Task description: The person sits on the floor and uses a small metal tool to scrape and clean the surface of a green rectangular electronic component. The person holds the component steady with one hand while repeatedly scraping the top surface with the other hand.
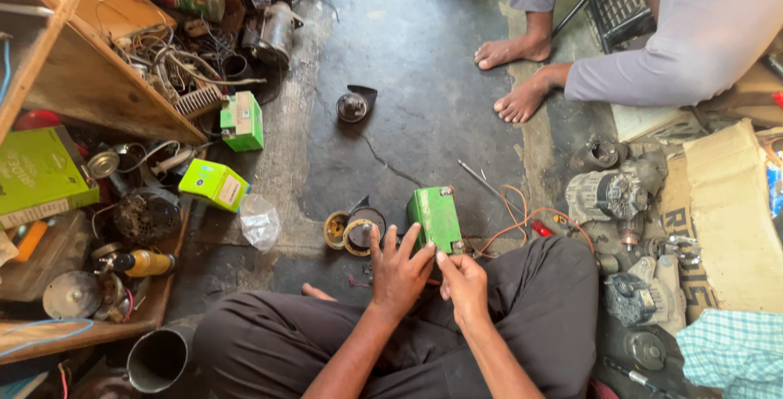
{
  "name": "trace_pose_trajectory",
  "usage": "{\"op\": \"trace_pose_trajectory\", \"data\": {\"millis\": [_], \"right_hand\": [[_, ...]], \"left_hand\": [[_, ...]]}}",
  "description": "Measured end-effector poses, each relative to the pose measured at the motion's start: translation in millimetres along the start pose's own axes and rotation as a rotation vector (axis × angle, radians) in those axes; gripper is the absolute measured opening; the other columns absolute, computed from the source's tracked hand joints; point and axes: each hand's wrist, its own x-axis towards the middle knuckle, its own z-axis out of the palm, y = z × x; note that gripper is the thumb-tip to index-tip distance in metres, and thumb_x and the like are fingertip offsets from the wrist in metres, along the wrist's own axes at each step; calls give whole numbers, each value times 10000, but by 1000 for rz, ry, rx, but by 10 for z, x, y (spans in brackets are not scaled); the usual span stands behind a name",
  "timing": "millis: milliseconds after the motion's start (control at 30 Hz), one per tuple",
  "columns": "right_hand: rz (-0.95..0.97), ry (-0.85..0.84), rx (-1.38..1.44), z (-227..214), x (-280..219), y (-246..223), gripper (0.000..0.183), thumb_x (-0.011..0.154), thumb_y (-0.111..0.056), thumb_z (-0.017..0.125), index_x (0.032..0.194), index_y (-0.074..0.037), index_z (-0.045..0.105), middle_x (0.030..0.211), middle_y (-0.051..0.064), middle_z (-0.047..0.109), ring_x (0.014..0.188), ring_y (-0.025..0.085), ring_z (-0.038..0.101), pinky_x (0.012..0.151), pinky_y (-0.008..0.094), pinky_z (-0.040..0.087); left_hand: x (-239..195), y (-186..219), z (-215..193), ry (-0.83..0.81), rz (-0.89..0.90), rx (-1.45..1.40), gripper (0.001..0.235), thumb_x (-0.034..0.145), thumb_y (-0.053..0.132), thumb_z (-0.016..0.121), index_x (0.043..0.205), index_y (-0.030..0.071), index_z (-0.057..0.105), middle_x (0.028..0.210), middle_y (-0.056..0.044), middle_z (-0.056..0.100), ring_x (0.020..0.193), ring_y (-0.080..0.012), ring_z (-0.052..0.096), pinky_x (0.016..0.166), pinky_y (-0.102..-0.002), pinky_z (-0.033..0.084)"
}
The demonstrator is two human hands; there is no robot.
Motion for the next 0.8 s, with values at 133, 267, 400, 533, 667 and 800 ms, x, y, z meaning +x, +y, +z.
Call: {"op": "trace_pose_trajectory", "data": {"millis": [133,267,400,533,667,800], "right_hand": [[-26,-30,16,-24,-14,-8,250,937,-168,736,775,-32,603,551,11,513,411,99,436,380,274,363],[-45,-30,-46,-48,-48,-23,251,941,-171,732,778,-36,597,554,15,523,414,100,446,382,278,369],[-33,-68,44,-36,10,-17,284,951,-185,740,775,-31,578,552,6,494,415,102,438,393,281,370],[19,-49,42,-54,-27,-15,234,946,-170,744,814,-31,610,569,2,501,440,92,428,413,277,374],[-10,-80,0,-129,-63,-34,232,954,-167,742,826,-28,609,579,9,513,452,93,441,424,273,375],[-11,-107,80,-131,-103,-29,214,961,-176,738,849,-36,621,606,-1,531,474,83,453,445,261,393]], "left_hand": [[-26,0,25,3,-2,-1,249,863,270,747,1101,198,757,1357,-103,627,1233,-437,531,1156,-682,248],[-55,-32,52,11,5,-15,242,881,270,747,1111,195,754,1378,-111,618,1245,-442,522,1166,-680,250],[-81,-43,89,1,9,2,251,877,261,747,1118,190,755,1381,-107,611,1260,-443,513,1179,-688,244],[-84,-18,49,-11,-7,29,255,878,272,758,1122,197,752,1384,-108,605,1264,-440,516,1188,-684,239],[-59,-7,47,-4,-10,10,248,876,272,766,1112,197,745,1378,-102,607,1256,-440,528,1192,-681,233],[-71,-3,32,-18,-27,15,258,876,284,765,1119,197,743,1373,-96,608,1251,-433,531,1194,-683,233]]}}
